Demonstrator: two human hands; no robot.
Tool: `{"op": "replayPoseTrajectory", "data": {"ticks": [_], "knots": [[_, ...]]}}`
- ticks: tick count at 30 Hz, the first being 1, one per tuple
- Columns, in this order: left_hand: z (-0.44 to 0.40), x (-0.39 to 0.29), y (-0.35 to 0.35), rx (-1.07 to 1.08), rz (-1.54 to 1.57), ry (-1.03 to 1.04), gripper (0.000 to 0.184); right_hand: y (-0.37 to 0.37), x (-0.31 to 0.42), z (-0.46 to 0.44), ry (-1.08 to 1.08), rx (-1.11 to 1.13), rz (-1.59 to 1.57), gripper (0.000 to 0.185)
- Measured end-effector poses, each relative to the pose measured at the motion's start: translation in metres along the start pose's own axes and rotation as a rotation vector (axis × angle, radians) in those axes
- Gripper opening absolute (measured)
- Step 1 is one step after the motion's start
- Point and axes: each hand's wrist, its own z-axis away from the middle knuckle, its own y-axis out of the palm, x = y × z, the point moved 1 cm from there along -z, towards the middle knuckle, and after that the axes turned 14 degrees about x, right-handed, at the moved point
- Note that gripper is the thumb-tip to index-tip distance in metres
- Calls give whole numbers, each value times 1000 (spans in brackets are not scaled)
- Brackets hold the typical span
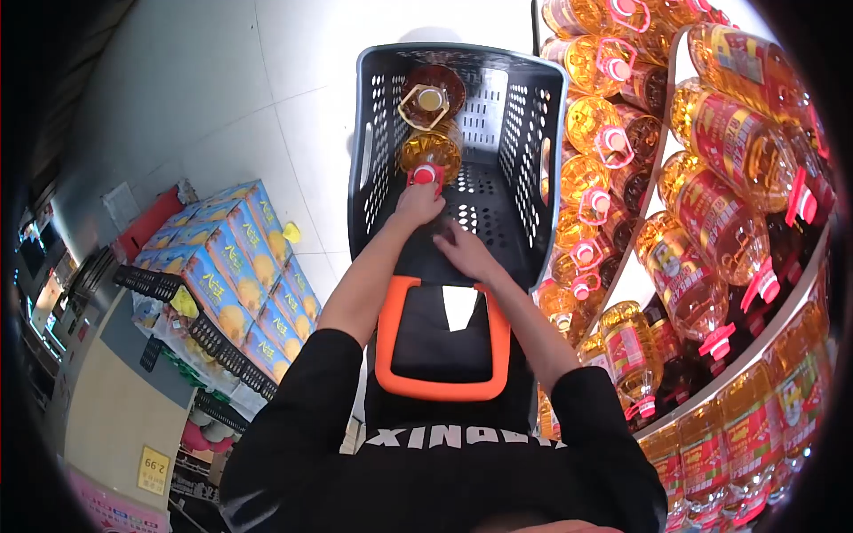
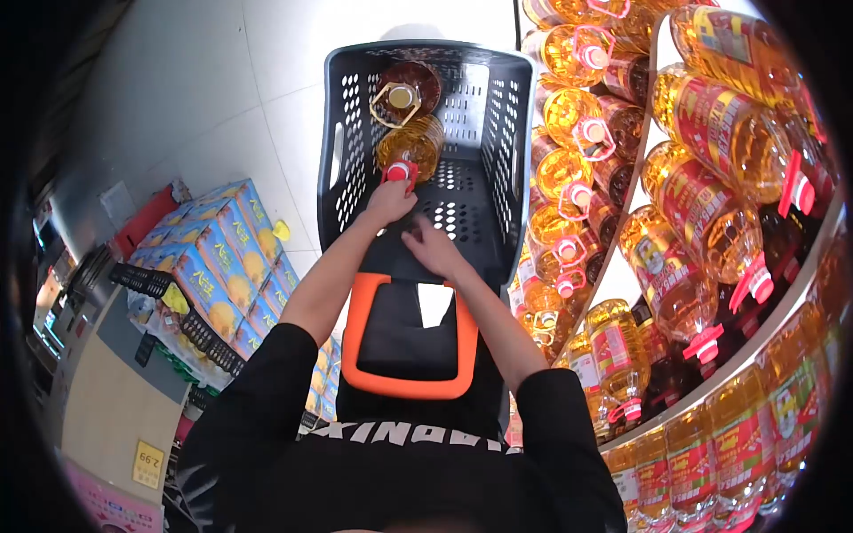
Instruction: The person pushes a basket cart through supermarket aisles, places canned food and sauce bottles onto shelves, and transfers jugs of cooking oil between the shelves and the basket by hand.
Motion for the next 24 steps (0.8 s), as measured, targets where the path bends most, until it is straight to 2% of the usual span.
{"op": "replayPoseTrajectory", "data": {"ticks": [1,3,5,6,8,9,10,12,14,16,20,22,23,24], "knots": [[4,-5,2,-4,-45,41,29,5,3,24,-10,70,156,50],[10,-16,0,-33,-150,129,35,32,14,86,-113,11,93,50],[28,-30,-1,-3,-198,204,48,47,67,159,37,84,7,54],[50,-40,1,7,-219,233,47,56,83,188,22,75,17,56],[102,-62,-3,10,-283,298,44,69,108,235,-19,32,226,59],[125,-66,4,78,-284,336,44,78,109,251,-47,3,295,63],[156,-71,8,139,-242,388,43,86,112,265,-61,-26,387,58],[217,-80,19,178,-153,491,40,101,101,277,-151,-137,614,45],[269,-89,27,301,-76,458,40,114,67,261,-209,-292,779,33],[311,-97,30,344,-21,499,41,115,74,255,-25,-228,840,26],[374,-126,33,80,-329,468,40,109,71,240,18,-151,1003,26],[368,-132,34,8,-419,441,40,109,64,238,-127,-271,972,25],[365,-138,40,-28,-507,274,37,111,60,239,-211,-336,953,25],[368,-137,39,-51,-465,257,36,110,57,239,-295,-400,933,25]]}}
